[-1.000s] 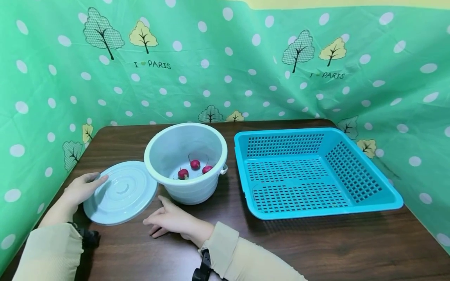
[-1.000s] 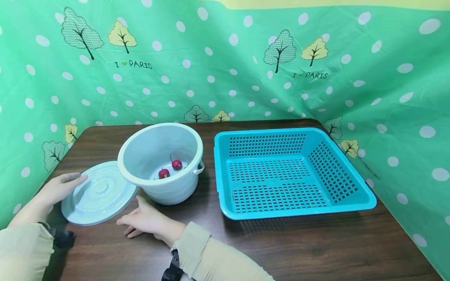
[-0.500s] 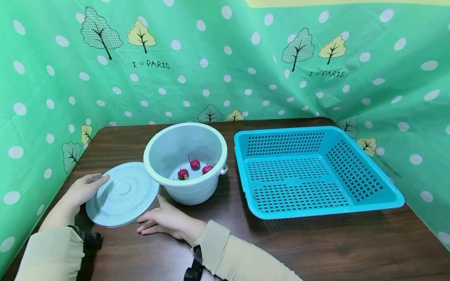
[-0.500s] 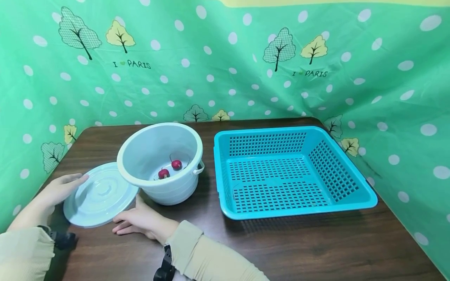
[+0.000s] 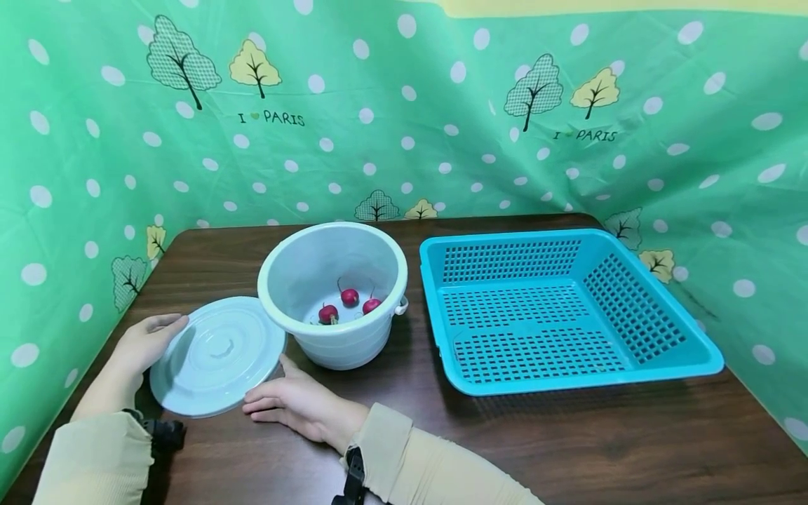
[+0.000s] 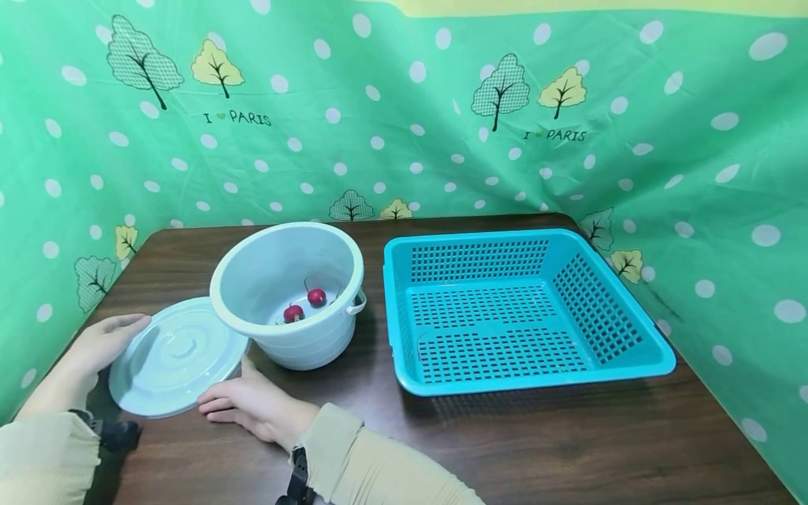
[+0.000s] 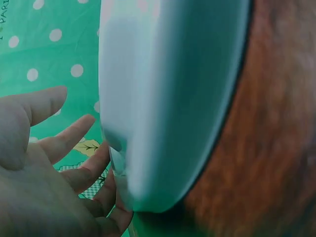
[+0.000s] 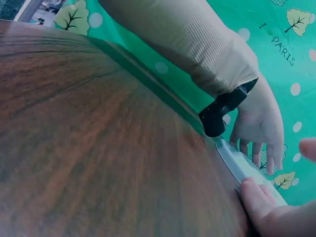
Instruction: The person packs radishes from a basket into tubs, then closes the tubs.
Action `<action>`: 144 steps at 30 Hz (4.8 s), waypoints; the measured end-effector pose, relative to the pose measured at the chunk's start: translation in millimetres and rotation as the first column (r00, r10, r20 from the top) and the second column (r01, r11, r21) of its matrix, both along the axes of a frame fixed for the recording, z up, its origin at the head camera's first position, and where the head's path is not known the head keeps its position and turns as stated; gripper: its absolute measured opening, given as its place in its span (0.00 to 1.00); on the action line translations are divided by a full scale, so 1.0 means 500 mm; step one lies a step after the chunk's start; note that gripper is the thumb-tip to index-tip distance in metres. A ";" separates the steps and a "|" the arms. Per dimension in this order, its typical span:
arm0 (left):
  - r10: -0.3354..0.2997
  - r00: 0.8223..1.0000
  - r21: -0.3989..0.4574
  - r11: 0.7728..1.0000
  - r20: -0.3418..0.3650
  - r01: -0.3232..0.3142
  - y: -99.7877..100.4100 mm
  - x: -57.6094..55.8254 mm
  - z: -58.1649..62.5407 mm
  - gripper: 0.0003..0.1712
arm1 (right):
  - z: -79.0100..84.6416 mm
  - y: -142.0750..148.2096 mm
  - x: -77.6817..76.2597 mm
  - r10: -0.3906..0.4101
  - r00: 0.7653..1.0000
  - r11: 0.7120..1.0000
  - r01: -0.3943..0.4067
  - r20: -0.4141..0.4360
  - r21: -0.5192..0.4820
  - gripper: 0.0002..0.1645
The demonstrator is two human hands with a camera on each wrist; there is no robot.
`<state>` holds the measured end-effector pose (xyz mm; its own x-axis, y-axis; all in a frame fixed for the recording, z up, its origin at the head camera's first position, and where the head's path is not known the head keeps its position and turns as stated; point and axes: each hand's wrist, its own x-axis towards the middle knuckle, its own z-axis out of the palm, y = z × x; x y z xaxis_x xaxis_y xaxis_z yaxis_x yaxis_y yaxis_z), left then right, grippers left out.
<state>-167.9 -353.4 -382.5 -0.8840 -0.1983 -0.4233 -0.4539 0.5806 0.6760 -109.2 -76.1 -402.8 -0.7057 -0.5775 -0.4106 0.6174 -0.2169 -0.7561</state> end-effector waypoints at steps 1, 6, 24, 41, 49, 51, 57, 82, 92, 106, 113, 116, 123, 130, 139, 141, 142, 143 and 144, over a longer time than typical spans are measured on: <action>0.003 1.000 0.002 1.000 -0.004 -0.002 0.001 0.000 0.000 0.52 | -0.001 -0.002 0.001 -0.012 1.000 1.000 0.012 0.002 0.000 0.56; 0.037 0.999 0.019 0.999 -0.031 -0.037 0.009 0.006 -0.002 0.49 | -0.001 -0.007 0.008 -0.071 0.997 0.997 0.071 0.012 -0.015 0.56; 0.124 0.983 -0.093 0.986 -0.135 -0.137 0.008 0.026 0.021 0.39 | 0.036 -0.020 0.028 -0.174 0.985 0.977 0.175 -0.019 0.123 0.53; 0.211 0.944 0.016 0.977 -0.254 -0.213 -0.008 0.041 0.089 0.38 | 0.112 0.010 0.047 -0.071 0.967 0.986 0.105 -0.244 0.126 0.50; 0.324 0.878 0.058 0.944 -0.353 -0.325 -0.019 0.064 0.121 0.08 | 0.157 0.030 0.074 0.041 0.910 0.994 0.005 -0.413 0.110 0.52; 0.352 0.860 0.102 0.935 -0.368 -0.339 -0.015 0.072 0.135 0.06 | 0.170 0.039 0.077 0.043 0.902 0.997 -0.013 -0.429 0.072 0.52; 0.408 0.797 0.238 0.912 -0.445 -0.334 0.013 0.091 0.187 0.06 | 0.213 0.077 0.082 0.034 0.854 0.999 -0.043 -0.518 -0.006 0.49; 0.232 0.730 0.555 0.798 -0.643 0.235 0.204 0.081 0.282 0.10 | 0.354 0.311 -0.007 0.023 0.663 0.931 0.258 -0.749 0.257 0.35; 0.182 0.753 0.616 0.707 -0.633 0.347 0.258 0.071 0.273 0.09 | 0.350 0.379 -0.091 0.096 0.664 0.846 0.338 -0.742 0.412 0.28; 0.137 0.817 0.574 0.775 -0.560 0.263 0.282 0.053 0.244 0.07 | 0.298 0.386 -0.163 0.148 0.712 0.797 0.324 -0.686 0.509 0.28; 0.098 0.851 0.511 0.832 -0.516 0.215 0.282 0.051 0.231 0.10 | 0.282 0.384 -0.178 0.191 0.718 0.787 0.295 -0.669 0.542 0.29; 0.084 0.859 0.489 0.848 -0.504 0.203 0.282 0.053 0.228 0.12 | 0.281 0.383 -0.182 0.220 0.724 0.783 0.268 -0.653 0.562 0.32; 0.079 0.862 0.533 0.813 -0.500 0.235 0.280 0.056 0.221 0.12 | 0.271 0.383 -0.194 0.276 0.749 0.771 0.202 -0.602 0.604 0.33; 0.020 0.879 0.465 0.855 -0.476 0.232 0.271 0.057 0.218 0.21 | 0.266 0.378 -0.193 0.325 0.753 0.768 0.142 -0.572 0.624 0.33; -0.120 0.902 0.177 0.962 -0.414 0.209 0.262 0.070 0.221 0.29 | 0.265 0.373 -0.196 0.348 0.758 0.749 0.129 -0.552 0.650 0.35; -0.119 0.902 0.166 0.965 -0.415 0.204 0.262 0.071 0.221 0.29 | 0.264 0.373 -0.197 0.345 0.759 0.750 0.130 -0.552 0.648 0.34; -0.118 0.902 0.166 0.965 -0.416 0.202 0.261 0.071 0.220 0.29 | 0.263 0.373 -0.196 0.344 0.758 0.750 0.132 -0.554 0.648 0.34; -0.115 0.903 0.167 0.966 -0.415 0.199 0.262 0.071 0.221 0.29 | 0.263 0.374 -0.196 0.343 0.759 0.751 0.133 -0.554 0.647 0.34; -0.110 0.903 0.177 0.964 -0.415 0.199 0.262 0.070 0.221 0.29 | 0.262 0.375 -0.196 0.342 0.759 0.751 0.134 -0.554 0.647 0.34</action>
<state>-132.7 -222.2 -271.9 -0.9989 0.0086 -0.0464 -0.0377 0.4456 0.8944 -207.1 111.2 -271.5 -0.8744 -0.4431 -0.1977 -0.0424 0.4757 -0.8786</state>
